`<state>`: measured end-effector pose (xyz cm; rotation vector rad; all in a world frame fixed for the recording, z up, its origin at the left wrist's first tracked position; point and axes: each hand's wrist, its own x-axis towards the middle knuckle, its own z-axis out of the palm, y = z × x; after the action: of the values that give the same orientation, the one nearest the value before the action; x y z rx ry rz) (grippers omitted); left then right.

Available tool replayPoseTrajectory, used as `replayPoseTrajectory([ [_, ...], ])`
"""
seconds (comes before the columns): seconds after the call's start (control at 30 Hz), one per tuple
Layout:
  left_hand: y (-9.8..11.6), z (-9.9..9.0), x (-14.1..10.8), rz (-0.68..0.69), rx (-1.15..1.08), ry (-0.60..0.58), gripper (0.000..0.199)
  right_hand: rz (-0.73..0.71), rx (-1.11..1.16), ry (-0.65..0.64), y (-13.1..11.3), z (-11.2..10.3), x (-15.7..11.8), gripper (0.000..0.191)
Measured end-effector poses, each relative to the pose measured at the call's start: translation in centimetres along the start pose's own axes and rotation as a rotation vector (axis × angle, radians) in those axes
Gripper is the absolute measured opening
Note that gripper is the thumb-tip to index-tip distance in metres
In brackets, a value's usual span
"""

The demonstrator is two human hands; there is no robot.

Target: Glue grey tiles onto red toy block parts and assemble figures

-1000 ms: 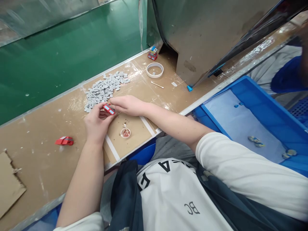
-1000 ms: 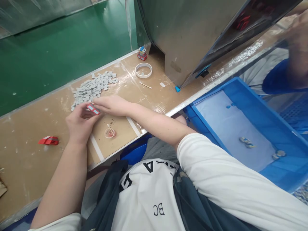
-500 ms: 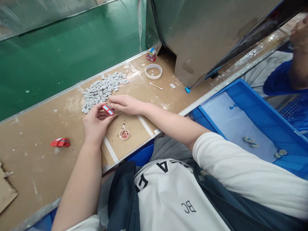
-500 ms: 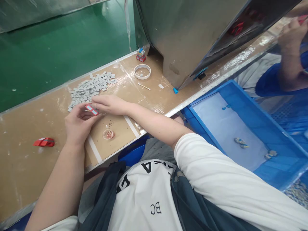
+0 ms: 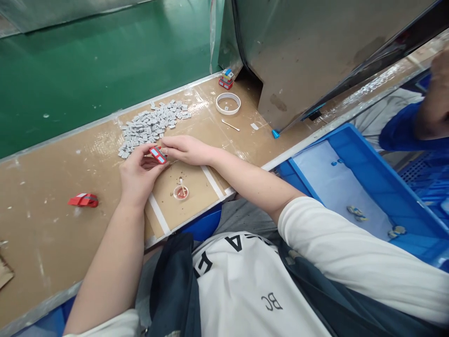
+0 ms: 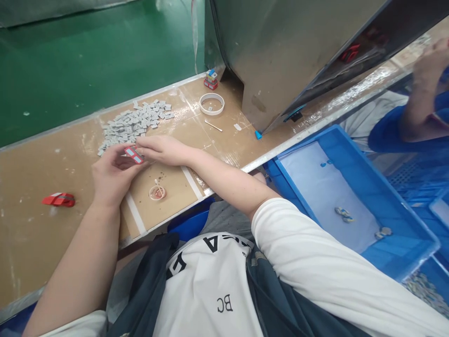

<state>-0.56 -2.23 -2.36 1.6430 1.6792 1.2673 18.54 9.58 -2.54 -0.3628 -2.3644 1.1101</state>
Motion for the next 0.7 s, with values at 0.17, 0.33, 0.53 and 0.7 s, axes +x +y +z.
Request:
replayPoseTrajectory([
  [0.17, -0.03, -0.21, -0.13, 0.056, 0.087, -0.001, 0.050, -0.027, -0.002, 0.019, 0.29, 0.24, -0.09, 0.030],
  [0.33, 0.14, -0.31, -0.09, 0.089, 0.146, 0.019, 0.048, -0.005, -0.024, -0.003, 0.08, 0.37, -0.20, 0.028],
  [0.53, 0.30, -0.16, 0.28, 0.084, 0.105, 0.040, 0.047, -0.018, -0.049, -0.018, 0.11, 0.35, -0.35, 0.032],
  [0.7, -0.27, 0.03, 0.45, -0.004, -0.003, 0.022, 0.071, -0.033, -0.132, -0.055, 0.65, 0.62, -0.30, 0.036],
])
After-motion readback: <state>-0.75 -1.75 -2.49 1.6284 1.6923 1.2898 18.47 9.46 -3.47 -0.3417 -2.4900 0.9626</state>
